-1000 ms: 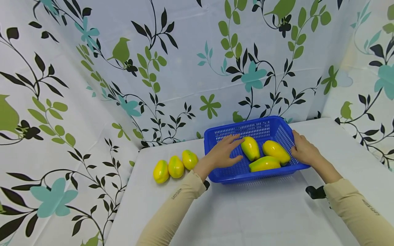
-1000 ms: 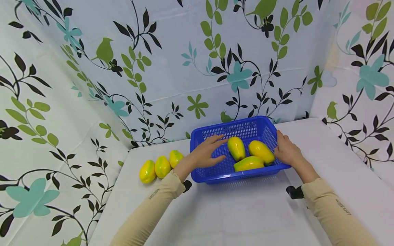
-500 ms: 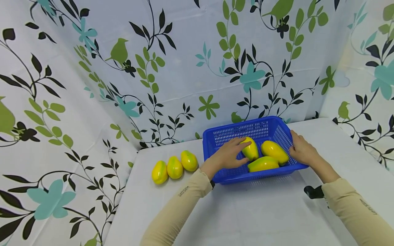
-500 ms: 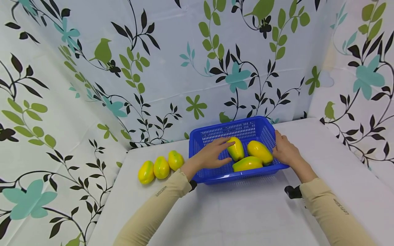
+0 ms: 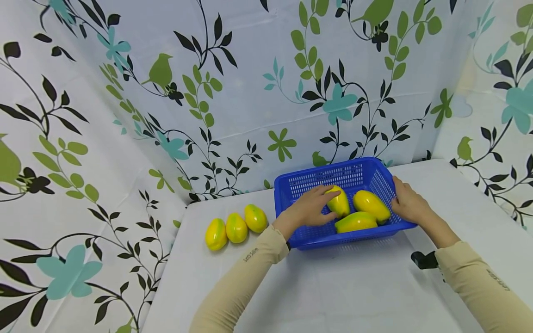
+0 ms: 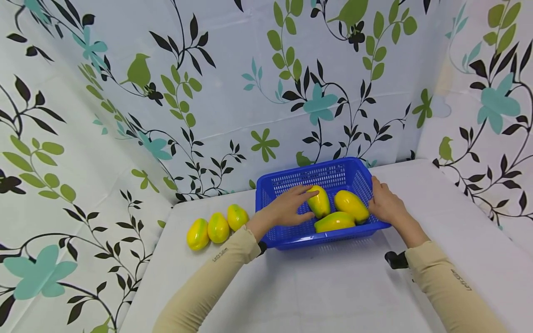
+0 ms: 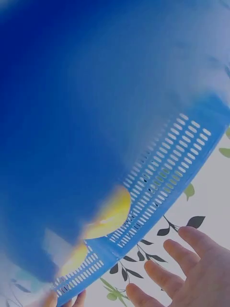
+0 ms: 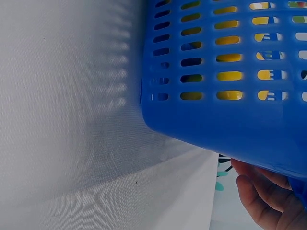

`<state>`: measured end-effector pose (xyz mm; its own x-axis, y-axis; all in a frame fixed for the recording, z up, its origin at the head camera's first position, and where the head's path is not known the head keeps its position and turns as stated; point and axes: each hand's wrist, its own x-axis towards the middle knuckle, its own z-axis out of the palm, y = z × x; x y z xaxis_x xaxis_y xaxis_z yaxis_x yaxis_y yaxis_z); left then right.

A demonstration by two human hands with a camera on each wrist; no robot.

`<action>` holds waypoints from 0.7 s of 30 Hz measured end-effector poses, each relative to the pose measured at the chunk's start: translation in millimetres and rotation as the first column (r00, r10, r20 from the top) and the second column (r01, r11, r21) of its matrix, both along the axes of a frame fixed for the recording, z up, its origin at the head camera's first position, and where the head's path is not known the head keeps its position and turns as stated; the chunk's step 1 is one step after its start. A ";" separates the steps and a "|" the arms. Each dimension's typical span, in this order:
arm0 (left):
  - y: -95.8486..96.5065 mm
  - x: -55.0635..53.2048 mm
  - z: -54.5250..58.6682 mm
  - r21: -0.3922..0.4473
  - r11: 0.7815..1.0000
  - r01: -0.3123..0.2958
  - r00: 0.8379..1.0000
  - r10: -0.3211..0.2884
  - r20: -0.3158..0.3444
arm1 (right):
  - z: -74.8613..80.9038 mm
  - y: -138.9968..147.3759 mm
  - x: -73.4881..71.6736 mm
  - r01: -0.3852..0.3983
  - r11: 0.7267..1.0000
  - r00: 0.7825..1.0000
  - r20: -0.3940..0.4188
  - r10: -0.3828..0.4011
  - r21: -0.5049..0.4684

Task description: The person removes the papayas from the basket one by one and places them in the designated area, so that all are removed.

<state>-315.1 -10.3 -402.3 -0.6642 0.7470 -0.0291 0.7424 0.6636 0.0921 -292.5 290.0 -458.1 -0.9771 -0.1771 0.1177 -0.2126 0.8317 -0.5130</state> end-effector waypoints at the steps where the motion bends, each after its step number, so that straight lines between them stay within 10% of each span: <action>1: 0.7 -0.2 1.0 0.001 1.000 -0.001 1.000 0.001 0.002 | 0.3 -0.4 0.3 0.000 1.000 1.000 0.001 0.000 -0.001; 21: 26.1 -20.1 11.4 -0.084 0.996 -0.031 0.997 0.037 0.070 | -0.6 1.1 -1.0 0.014 1.000 1.000 0.001 -0.014 0.004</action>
<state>-335.1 15.8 -390.9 -0.6830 0.7172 -0.1382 0.7129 0.6958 0.0876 -293.5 291.2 -458.7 -0.9795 -0.1641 0.1165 -0.2007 0.8364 -0.5101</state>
